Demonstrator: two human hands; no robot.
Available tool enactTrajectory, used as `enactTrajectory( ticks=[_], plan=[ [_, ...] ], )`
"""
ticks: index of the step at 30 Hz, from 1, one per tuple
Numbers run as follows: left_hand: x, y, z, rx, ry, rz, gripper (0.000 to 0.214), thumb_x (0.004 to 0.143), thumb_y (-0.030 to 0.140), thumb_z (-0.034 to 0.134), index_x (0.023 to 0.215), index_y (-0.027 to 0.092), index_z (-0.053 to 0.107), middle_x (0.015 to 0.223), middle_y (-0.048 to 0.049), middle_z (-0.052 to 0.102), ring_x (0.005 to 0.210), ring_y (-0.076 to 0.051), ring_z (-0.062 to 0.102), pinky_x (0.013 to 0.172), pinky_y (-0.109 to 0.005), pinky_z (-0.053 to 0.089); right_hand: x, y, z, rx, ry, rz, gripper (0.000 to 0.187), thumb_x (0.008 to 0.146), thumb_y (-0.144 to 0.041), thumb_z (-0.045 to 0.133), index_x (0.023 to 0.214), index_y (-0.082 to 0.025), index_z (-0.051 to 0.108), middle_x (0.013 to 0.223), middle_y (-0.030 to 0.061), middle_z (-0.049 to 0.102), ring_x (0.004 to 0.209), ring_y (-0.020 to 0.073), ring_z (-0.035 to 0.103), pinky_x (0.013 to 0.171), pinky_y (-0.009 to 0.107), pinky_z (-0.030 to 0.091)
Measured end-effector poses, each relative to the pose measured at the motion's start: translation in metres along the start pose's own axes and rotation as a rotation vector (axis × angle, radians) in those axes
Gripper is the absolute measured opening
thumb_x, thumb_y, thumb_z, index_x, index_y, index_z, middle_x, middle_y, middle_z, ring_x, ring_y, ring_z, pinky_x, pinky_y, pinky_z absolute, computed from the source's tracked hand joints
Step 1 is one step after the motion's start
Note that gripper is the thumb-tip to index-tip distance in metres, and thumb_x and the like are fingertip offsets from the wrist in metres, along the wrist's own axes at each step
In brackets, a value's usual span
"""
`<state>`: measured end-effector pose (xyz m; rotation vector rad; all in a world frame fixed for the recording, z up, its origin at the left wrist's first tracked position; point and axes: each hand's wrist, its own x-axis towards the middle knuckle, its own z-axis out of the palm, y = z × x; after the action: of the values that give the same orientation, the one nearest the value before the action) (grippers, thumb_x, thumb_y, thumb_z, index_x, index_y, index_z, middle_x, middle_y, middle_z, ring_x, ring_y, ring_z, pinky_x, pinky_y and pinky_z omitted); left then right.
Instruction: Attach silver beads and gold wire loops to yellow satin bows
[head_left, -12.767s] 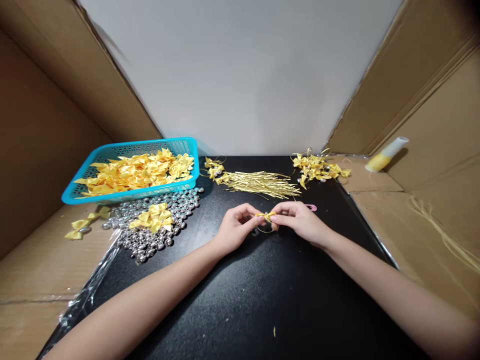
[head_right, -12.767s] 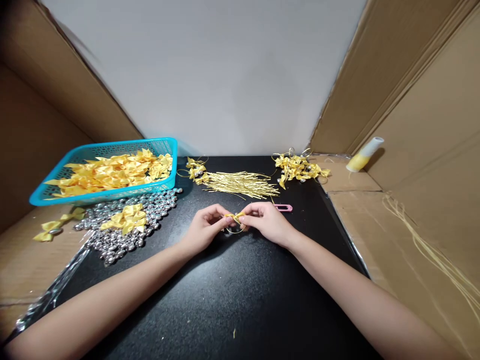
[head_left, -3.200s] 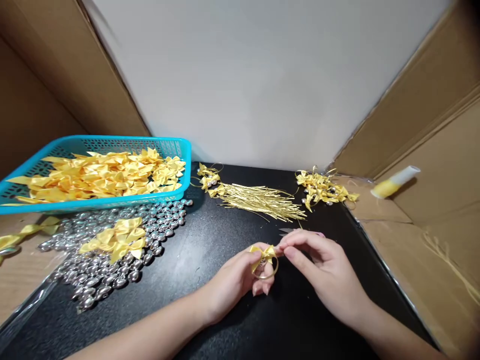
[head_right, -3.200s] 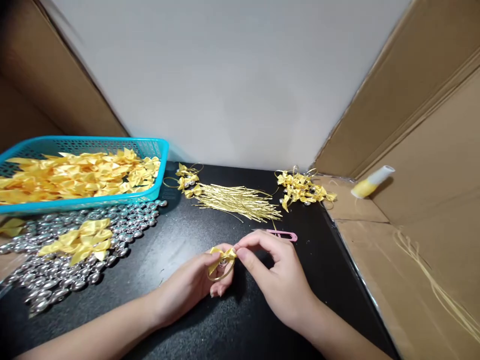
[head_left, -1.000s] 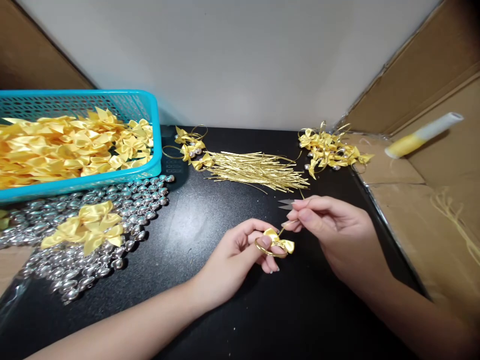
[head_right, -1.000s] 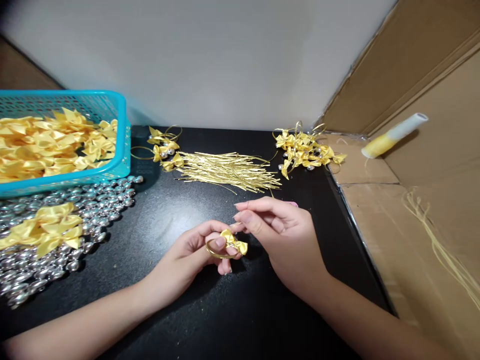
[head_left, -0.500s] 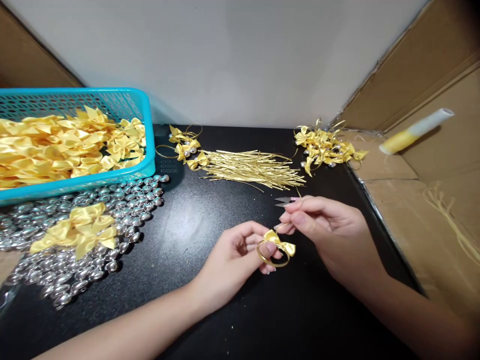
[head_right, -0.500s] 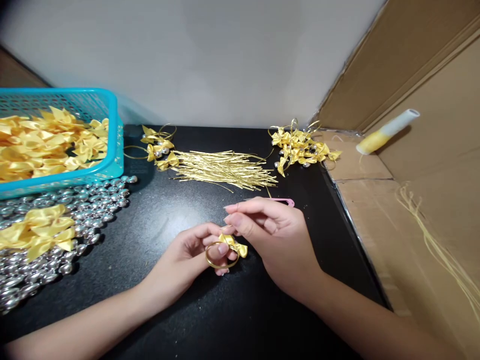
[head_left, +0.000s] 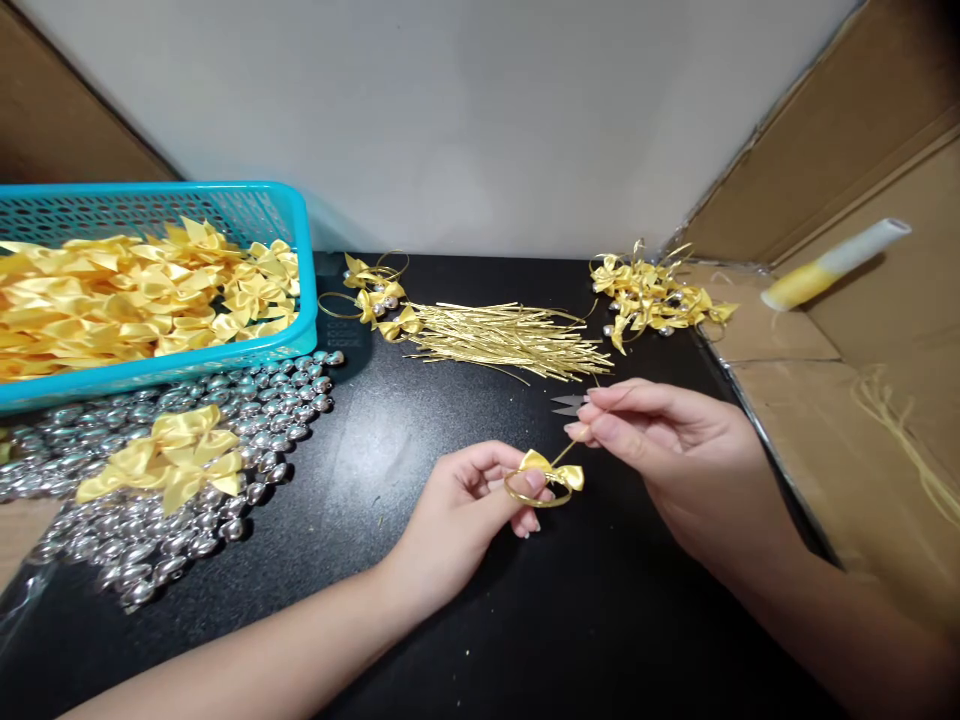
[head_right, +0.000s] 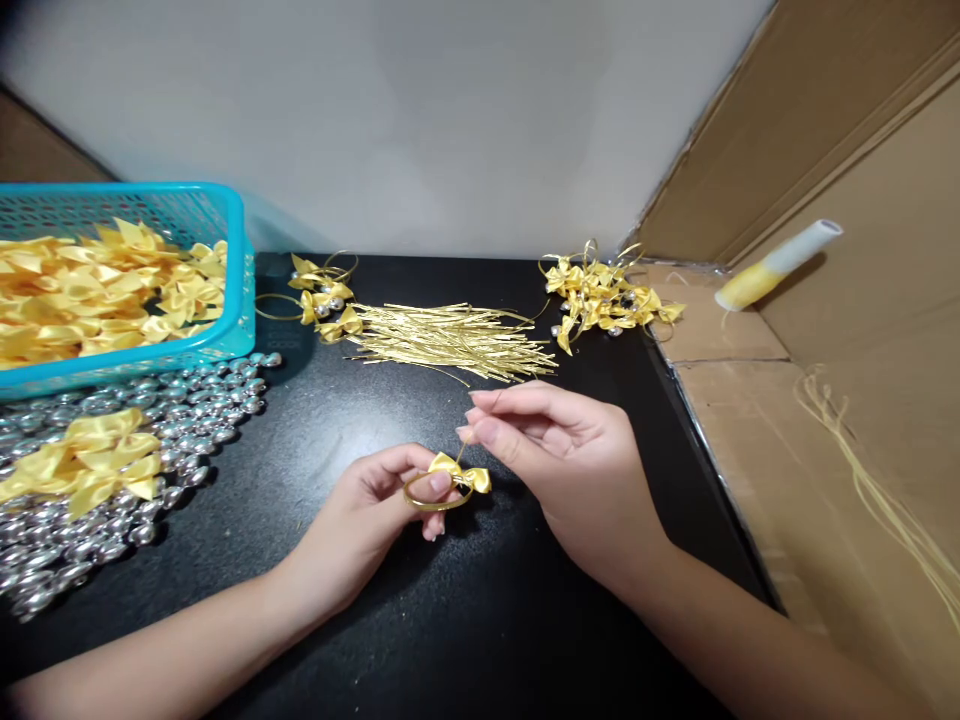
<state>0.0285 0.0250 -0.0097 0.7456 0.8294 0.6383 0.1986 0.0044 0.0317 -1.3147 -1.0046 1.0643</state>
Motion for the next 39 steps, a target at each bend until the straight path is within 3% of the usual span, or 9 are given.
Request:
enactTrajectory(
  ticks=[11,16,20,26,35,39],
  plan=[
    [-0.003,0.000,0.001,0.037,0.067,0.081,0.022,0.073,0.032,0.077,0.072,0.014,0.065,0.067,-0.0013,0.069,0.053,-0.008,0.054,0.055,-0.021,0.046,-0.002,-0.003,-0.006,-0.074,-0.048,-0.026,0.009,0.072,-0.031,0.080,0.078,-0.025,0.077,0.084,0.0025,0.075,0.076,0.0161,0.073,0.071,0.027,0.063],
    [-0.001,0.000,0.000,0.051,0.105,0.152,0.021,0.075,0.031,0.076,0.073,0.014,0.064,0.067,-0.0004,0.068,0.054,-0.007,0.054,0.055,-0.020,0.046,-0.003,-0.009,-0.004,-0.078,-0.259,0.066,0.004,0.075,-0.027,0.076,0.079,-0.026,0.078,0.076,0.0009,0.076,0.071,0.0156,0.072,0.068,0.026,0.061],
    [-0.002,0.000,-0.003,0.088,0.131,0.178,0.021,0.075,0.032,0.076,0.073,0.014,0.064,0.066,0.0001,0.067,0.055,-0.008,0.054,0.055,-0.020,0.046,-0.001,-0.011,0.000,-0.285,-0.345,0.062,0.009,0.079,-0.021,0.070,0.080,-0.024,0.078,0.074,0.0015,0.075,0.069,0.0145,0.071,0.063,0.023,0.058],
    [-0.004,-0.001,-0.005,0.186,0.158,0.231,0.019,0.076,0.032,0.074,0.075,0.015,0.066,0.069,-0.0008,0.068,0.061,-0.010,0.057,0.059,-0.021,0.047,-0.003,-0.006,0.001,-0.527,-0.315,-0.094,0.009,0.080,-0.021,0.068,0.082,-0.022,0.077,0.073,0.0014,0.076,0.064,0.0152,0.068,0.057,0.024,0.053],
    [-0.006,-0.005,-0.010,0.480,0.167,0.371,0.017,0.083,0.032,0.067,0.080,0.015,0.068,0.072,-0.0036,0.070,0.062,-0.013,0.060,0.059,-0.023,0.047,-0.007,-0.007,0.000,-0.253,-0.144,-0.090,0.008,0.081,-0.018,0.069,0.085,-0.025,0.072,0.075,-0.0043,0.073,0.064,0.0081,0.069,0.063,0.016,0.056],
    [-0.006,-0.005,-0.009,0.561,0.171,0.402,0.017,0.083,0.032,0.066,0.079,0.015,0.068,0.069,-0.0033,0.068,0.060,-0.014,0.060,0.057,-0.024,0.047,-0.009,-0.005,-0.001,-0.307,-0.079,-0.265,0.013,0.082,-0.014,0.067,0.084,-0.026,0.071,0.080,-0.0044,0.073,0.077,0.0088,0.069,0.074,0.018,0.055]
  ],
)
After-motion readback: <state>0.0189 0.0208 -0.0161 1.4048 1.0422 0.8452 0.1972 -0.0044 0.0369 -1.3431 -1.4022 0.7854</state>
